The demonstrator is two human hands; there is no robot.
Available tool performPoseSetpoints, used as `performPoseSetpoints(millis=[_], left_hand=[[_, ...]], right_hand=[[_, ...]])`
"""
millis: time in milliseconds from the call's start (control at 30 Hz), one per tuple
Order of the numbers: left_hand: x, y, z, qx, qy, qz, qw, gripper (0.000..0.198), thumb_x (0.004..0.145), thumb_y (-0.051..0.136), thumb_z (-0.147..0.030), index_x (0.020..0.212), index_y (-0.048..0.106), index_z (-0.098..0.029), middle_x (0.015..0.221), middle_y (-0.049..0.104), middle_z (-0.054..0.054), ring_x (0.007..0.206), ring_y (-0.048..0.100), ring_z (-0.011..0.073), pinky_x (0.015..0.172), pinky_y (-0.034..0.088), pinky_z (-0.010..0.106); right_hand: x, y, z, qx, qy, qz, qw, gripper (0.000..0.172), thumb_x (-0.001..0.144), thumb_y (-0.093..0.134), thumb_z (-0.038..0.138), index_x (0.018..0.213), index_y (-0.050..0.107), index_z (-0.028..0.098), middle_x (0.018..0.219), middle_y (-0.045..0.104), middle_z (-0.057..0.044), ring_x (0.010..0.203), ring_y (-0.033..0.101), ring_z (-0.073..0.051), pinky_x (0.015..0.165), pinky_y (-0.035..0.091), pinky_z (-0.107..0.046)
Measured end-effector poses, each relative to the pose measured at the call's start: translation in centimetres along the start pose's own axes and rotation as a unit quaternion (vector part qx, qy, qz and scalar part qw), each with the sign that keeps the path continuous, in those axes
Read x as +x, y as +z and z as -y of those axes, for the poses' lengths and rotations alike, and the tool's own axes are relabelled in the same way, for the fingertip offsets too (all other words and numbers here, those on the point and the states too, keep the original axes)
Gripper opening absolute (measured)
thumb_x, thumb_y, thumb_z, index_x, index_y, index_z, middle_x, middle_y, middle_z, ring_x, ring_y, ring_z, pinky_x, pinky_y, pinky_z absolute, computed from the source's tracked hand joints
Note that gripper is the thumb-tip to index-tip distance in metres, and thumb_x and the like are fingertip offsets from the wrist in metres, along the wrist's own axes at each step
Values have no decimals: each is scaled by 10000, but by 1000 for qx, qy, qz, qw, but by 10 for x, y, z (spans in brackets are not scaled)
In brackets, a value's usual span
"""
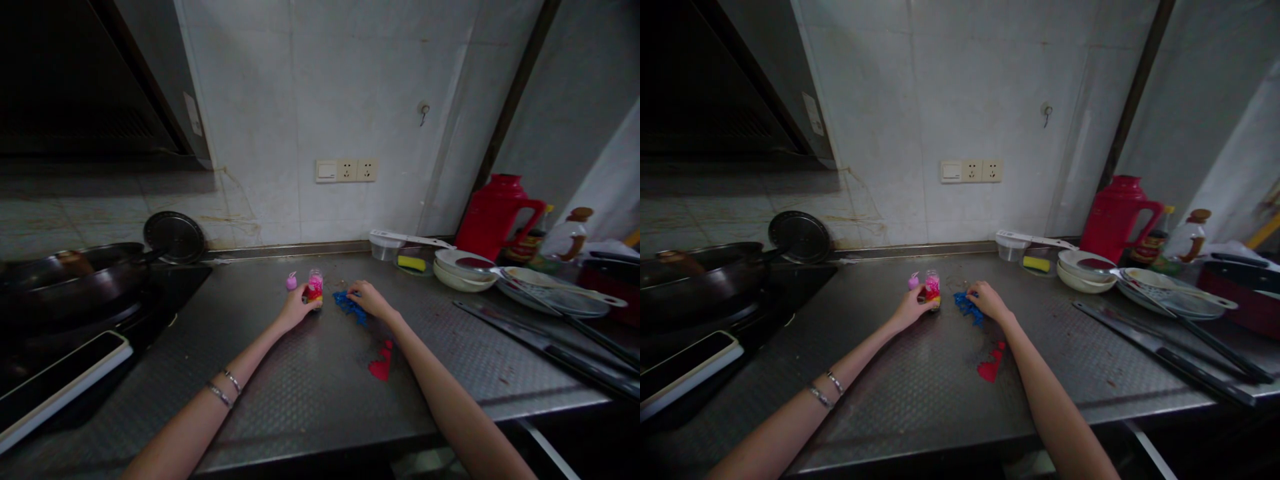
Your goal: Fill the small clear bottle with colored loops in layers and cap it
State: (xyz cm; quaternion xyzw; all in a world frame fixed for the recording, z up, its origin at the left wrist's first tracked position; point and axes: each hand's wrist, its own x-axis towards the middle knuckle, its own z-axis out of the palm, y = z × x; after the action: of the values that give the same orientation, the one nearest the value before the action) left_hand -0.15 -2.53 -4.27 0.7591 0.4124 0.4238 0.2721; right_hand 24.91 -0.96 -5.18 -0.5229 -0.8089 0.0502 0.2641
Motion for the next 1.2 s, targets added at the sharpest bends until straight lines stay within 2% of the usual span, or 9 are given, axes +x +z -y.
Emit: performPoseSetpoints(millis=[233,633,800,1033,1200], left_hand=[[0,0,-2,9,-7,-11,1000,454,632,690,-352,993,540,-121,920,623,84,831,588,193,762,463,324],[-2,-1,-4,12,-3,-3,1000,509,621,693,-404,1015,537,-122,931,623,91,836,588,201,769,462,331],[-3,1,-4,-33,-8,5,999,488,652,679,-364,1047,520,-127,981,619,98,874,590,193,808,457,336],[-2,2,-4,-60,-22,-15,998,513,615,709,-303,1044,490,-128,1003,605,93,888,591,183,803,469,326],[0,2,2,-62,-22,-18,998,448,624,703,-293,993,518,-119,980,611,114,888,595,198,806,465,335]], right_hand=[[-3,-1,-1,37,-13,-22,999,176,762,550,270,824,677,165,833,654,-61,802,579,-170,749,421,-256],[-3,-2,-8,18,7,22,1000,279,755,567,345,938,692,176,891,668,-84,799,592,-184,739,439,-270],[-3,0,-11,23,12,31,999,321,737,584,383,953,689,170,922,672,-94,815,601,-194,743,443,-272],[-1,1,-2,24,36,33,999,188,724,589,252,853,704,180,825,690,-72,765,611,-190,695,445,-258],[-2,0,1,12,23,37,999,166,745,554,230,808,701,184,777,687,-62,719,612,-174,669,435,-241]])
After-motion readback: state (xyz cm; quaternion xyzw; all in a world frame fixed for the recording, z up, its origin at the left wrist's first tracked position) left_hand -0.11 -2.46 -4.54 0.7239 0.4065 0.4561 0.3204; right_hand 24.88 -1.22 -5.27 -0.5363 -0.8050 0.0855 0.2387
